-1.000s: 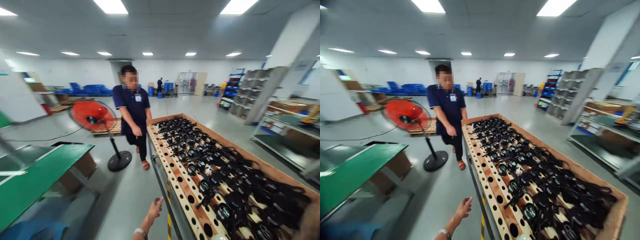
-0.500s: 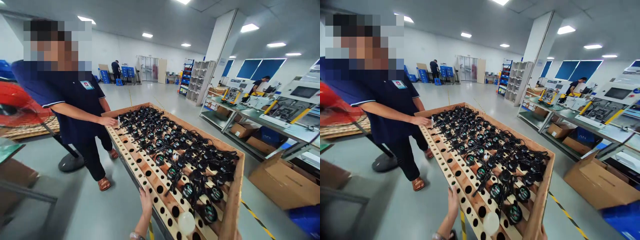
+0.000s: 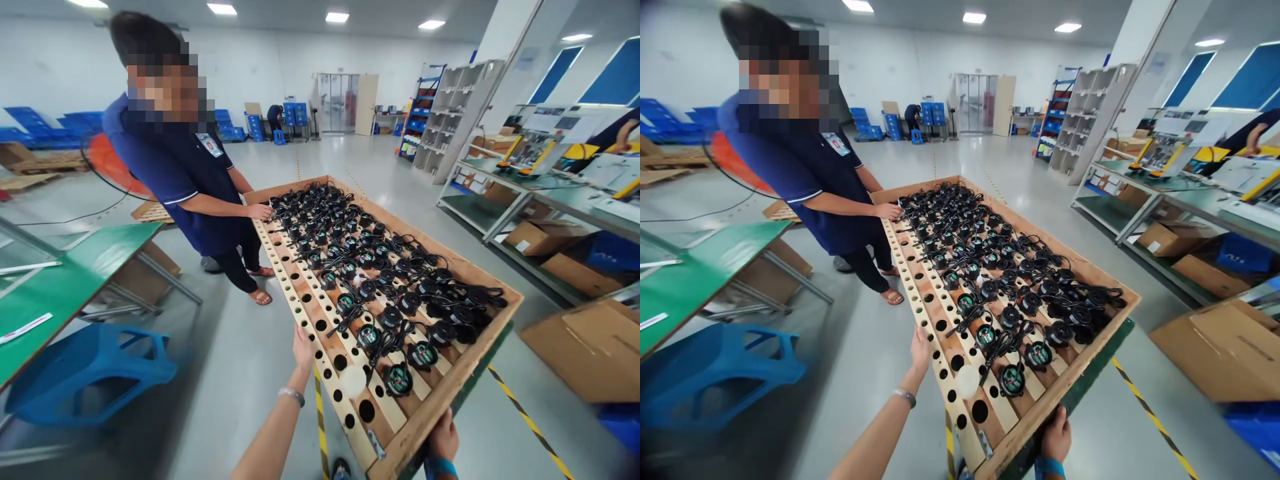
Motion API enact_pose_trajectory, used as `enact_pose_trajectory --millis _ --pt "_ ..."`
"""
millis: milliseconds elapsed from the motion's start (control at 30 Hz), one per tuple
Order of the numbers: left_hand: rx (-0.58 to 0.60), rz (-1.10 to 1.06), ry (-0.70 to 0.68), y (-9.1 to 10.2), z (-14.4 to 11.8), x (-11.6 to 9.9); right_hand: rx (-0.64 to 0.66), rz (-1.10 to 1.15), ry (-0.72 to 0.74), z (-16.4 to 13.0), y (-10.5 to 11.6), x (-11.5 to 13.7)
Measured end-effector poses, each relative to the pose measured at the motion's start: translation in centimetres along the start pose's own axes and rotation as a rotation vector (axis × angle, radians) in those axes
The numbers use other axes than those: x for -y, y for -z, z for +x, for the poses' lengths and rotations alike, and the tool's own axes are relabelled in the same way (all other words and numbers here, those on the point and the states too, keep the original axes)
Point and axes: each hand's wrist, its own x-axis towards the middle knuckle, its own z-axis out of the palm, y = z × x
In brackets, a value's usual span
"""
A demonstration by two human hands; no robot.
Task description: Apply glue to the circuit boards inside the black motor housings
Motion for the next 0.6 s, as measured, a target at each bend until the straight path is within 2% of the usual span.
enact_pose_trajectory --millis 200,400,500,600 --pt "-0.002 0.056 0.005 1.7 -3.4 1.7 0.042 -0.028 -0.057 -2.2 2.6 -2.9" --pt "0.014 0.080 -0.020 4.4 -5.9 3.8 0.085 -0.033 -0.017 -4.8 4.4 -7.0" --pt "0.005 0.077 -0.033 6.1 -7.4 5.3 0.164 -0.051 0.016 -6.4 5.9 -9.7" --pt "-0.022 0.076 -0.039 7.7 -8.9 7.0 0.310 -0.085 0.054 -8.1 7.9 -12.9"
